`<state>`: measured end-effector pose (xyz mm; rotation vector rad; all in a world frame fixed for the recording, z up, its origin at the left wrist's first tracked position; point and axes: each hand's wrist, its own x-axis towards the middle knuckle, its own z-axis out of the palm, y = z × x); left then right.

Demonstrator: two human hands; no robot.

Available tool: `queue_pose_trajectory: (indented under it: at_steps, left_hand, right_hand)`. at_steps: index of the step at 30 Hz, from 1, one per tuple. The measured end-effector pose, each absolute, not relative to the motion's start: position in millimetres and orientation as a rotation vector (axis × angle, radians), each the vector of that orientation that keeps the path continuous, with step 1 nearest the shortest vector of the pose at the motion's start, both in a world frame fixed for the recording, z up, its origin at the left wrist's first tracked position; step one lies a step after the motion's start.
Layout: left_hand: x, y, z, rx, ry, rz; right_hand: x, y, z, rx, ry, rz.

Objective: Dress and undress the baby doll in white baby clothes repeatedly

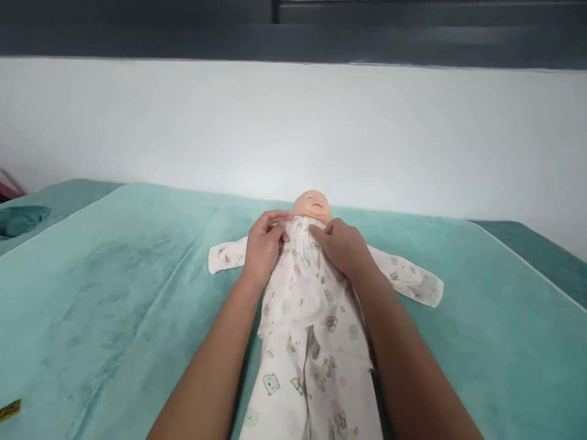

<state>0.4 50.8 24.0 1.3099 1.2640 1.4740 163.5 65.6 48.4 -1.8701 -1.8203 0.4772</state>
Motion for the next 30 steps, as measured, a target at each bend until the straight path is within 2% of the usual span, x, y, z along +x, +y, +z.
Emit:
queue_pose_trajectory:
  at_steps: [9, 13, 18, 24, 30]
  left_hand:
    - [14, 80, 38, 1.714, 1.505, 1.187]
    - [16, 87, 41, 1.815, 1.574, 1.061]
    - [12, 91, 39, 1.800, 1.469, 1.140]
    - [19, 81, 49, 1.558, 1.327, 1.381]
    - [29, 74, 54, 1.434, 1.283, 1.251]
  right_hand:
    - [167, 57, 46, -1.806, -1.813, 0.194]
    - [172, 58, 49, -1.677, -1.577, 0.387]
    - [170, 58, 48, -1.408, -1.290, 0.682]
    - [165, 59, 40, -1.300, -1.286, 0.793]
    - [169, 64, 29, -1.127, -1.230, 0.950]
